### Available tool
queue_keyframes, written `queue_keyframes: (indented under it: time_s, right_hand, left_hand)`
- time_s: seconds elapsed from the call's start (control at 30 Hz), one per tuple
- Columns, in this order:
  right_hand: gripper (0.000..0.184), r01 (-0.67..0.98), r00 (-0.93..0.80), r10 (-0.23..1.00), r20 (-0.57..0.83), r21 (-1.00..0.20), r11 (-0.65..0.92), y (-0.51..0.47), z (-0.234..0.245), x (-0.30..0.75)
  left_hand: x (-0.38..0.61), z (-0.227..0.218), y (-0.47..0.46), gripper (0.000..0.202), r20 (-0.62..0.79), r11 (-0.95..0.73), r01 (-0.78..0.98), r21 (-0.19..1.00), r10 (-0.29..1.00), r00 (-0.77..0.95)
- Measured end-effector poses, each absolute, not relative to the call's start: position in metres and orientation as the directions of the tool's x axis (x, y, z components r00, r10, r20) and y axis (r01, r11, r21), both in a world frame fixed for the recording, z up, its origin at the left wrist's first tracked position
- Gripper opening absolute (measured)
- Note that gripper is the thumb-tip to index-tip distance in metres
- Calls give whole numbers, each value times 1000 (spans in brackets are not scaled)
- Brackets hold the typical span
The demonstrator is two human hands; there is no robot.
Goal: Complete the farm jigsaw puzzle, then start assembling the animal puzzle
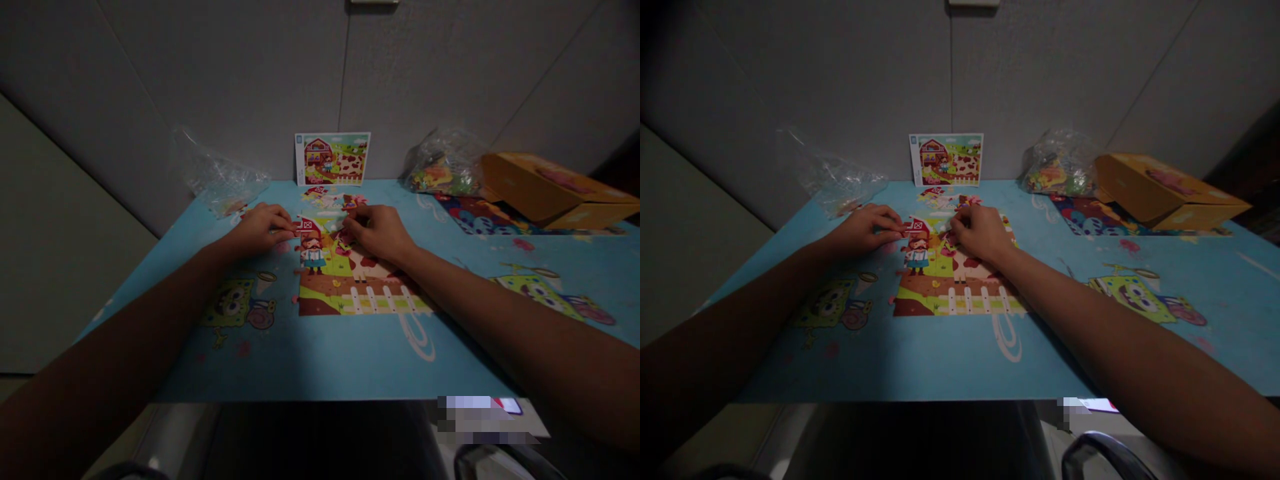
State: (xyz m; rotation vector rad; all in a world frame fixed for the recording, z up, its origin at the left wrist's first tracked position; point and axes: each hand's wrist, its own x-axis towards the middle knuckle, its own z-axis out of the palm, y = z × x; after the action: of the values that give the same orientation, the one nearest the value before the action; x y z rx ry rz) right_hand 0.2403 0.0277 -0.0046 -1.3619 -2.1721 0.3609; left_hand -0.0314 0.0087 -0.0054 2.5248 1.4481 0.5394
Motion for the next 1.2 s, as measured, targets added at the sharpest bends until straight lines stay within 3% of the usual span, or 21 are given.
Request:
queue_keyframes:
  time_s: [0.13,0.33,0.4,0.5,0.57,0.67,0.77,0.9,1.03,1.2]
  right_hand:
    - [20,716,-349,890,293,-529,455,27,-5,238]
    - [21,729,-333,901,277,-530,433,26,-4,236]
    - [21,733,-327,896,299,-517,441,25,-3,236]
    - [21,719,-274,872,406,-516,466,25,-2,239]
    - [24,709,-200,842,502,-519,477,26,-2,242]
    - [28,714,-107,813,573,-524,464,31,0,248]
    - [27,768,-113,839,532,-490,413,35,3,253]
    - [31,818,-319,892,321,-383,430,32,4,255]
    - [39,757,-537,816,215,-305,578,24,3,250]
    - [35,690,-502,834,229,-476,546,20,3,246]
  left_hand:
    - [-27,-7,9,22,233,-491,806,331,870,435]
    - [-22,-7,4,28,211,-480,845,237,874,437]
    - [-20,-6,-1,29,325,-446,866,228,873,364]
    - [-20,-2,-6,50,576,-409,864,293,797,182]
    - [-21,0,-8,60,638,-420,844,334,760,126]
    - [-21,0,-6,64,463,-468,826,315,835,296]
    - [-19,-2,-4,58,295,-457,841,290,878,376]
    - [-18,-4,-5,52,302,-443,850,284,883,360]
    - [-19,-6,-4,43,316,-498,828,258,853,415]
    - [-17,-7,-3,37,332,-569,777,268,812,480]
